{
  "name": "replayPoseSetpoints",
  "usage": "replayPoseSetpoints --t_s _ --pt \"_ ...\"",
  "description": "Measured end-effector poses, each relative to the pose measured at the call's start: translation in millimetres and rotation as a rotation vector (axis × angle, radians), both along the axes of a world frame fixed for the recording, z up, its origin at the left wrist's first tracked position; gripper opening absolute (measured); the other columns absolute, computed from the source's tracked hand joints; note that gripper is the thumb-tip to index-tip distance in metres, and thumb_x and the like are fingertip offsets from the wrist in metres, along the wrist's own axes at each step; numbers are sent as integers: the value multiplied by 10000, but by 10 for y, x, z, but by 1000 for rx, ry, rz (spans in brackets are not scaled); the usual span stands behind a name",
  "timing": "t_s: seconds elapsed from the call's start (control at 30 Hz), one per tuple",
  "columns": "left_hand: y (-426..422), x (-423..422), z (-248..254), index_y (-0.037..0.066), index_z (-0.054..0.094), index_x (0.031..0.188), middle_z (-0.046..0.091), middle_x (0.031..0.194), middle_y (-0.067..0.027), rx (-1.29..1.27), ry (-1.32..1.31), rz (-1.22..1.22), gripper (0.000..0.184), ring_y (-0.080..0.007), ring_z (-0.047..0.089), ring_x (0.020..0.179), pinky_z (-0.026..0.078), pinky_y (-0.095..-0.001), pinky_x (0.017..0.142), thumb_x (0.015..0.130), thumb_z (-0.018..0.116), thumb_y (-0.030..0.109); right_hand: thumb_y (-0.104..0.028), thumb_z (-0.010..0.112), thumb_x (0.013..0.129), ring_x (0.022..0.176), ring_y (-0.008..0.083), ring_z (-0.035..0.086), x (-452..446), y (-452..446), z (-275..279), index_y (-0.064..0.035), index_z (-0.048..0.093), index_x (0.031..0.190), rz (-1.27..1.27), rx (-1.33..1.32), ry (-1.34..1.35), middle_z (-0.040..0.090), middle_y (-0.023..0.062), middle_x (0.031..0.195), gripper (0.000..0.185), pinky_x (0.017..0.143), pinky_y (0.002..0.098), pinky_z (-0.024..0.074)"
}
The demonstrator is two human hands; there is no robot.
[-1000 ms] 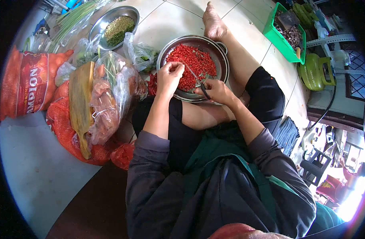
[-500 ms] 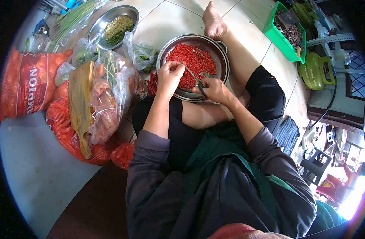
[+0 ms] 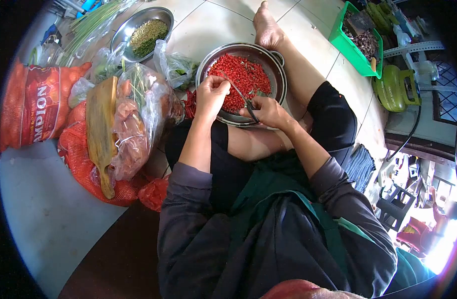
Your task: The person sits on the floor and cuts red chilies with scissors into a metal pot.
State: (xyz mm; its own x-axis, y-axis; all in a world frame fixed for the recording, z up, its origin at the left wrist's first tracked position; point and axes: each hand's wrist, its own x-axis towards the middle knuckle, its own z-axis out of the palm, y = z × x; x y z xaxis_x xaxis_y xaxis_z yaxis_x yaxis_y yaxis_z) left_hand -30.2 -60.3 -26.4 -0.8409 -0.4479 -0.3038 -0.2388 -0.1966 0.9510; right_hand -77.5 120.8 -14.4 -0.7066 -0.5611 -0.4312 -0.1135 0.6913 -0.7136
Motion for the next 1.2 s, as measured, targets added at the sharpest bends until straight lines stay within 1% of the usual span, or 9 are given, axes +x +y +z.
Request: replayPoseSetpoints --t_s 0.13,0.23,0.37,0.53,0.63,0.83,0.97,1.13,1.2 --pt "-12 -3 -50 31 600 904 590 765 -11 -1 27 -15 157 -71 551 652 420 -209 537 814 657 146 -528 733 695 697 279 607 8 40 4 28 618 798 -9 -6 15 614 192 722 576 662 390 462" --pt "-26 -1 -55 26 602 903 593 769 -12 40 33 -14 139 -70 548 644 418 -203 522 831 659 130 -522 731 703 700 269 610 -14 98 -50 20 621 802 -22 12 -55 616 184 723 561 661 387 462" --pt "-32 -9 -68 25 603 900 596 763 -18 33 28 -3 120 -70 550 638 419 -202 510 839 656 113 -541 723 703 687 256 605 -28 144 -162 27 615 791 -14 -38 -57 605 178 701 584 650 380 459" --pt "-22 -6 -50 25 604 903 600 758 -23 51 21 -41 125 -71 551 638 420 -203 508 838 662 115 -562 715 698 682 256 605 -57 49 -121 40 604 779 20 -23 -34 599 185 691 617 642 384 457" --pt "-36 -1 -72 27 605 904 600 760 -19 66 37 -26 129 -70 551 640 419 -199 508 836 669 116 -553 719 700 679 254 605 -28 16 6 33 606 772 2 23 -4 598 182 687 601 641 382 457" --pt "-50 -6 -76 29 605 910 605 790 -20 113 73 -5 117 -69 557 650 422 -193 509 843 663 107 -529 726 709 660 223 597 -28 151 -113 21 613 766 -11 -41 -46 600 162 676 564 629 366 454" --pt "-37 -7 -53 25 605 913 613 809 -27 149 61 17 120 -75 572 664 430 -195 510 843 664 103 -530 725 709 661 218 596 -13 156 -167 24 618 781 -16 -67 -59 603 167 683 569 632 367 456" --pt "-58 -4 -88 24 606 910 618 816 -28 160 79 -63 118 -82 593 686 440 -194 514 839 668 95 -531 728 705 660 221 602 -23 33 11 29 620 781 -3 -48 -5 605 173 682 575 629 366 459" --pt "-54 -2 -66 26 608 911 621 819 -29 145 73 -46 117 -82 597 693 440 -192 512 838 669 94 -524 731 704 662 222 604 -25 27 34 29 621 780 0 -31 15 606 173 684 569 626 367 459"
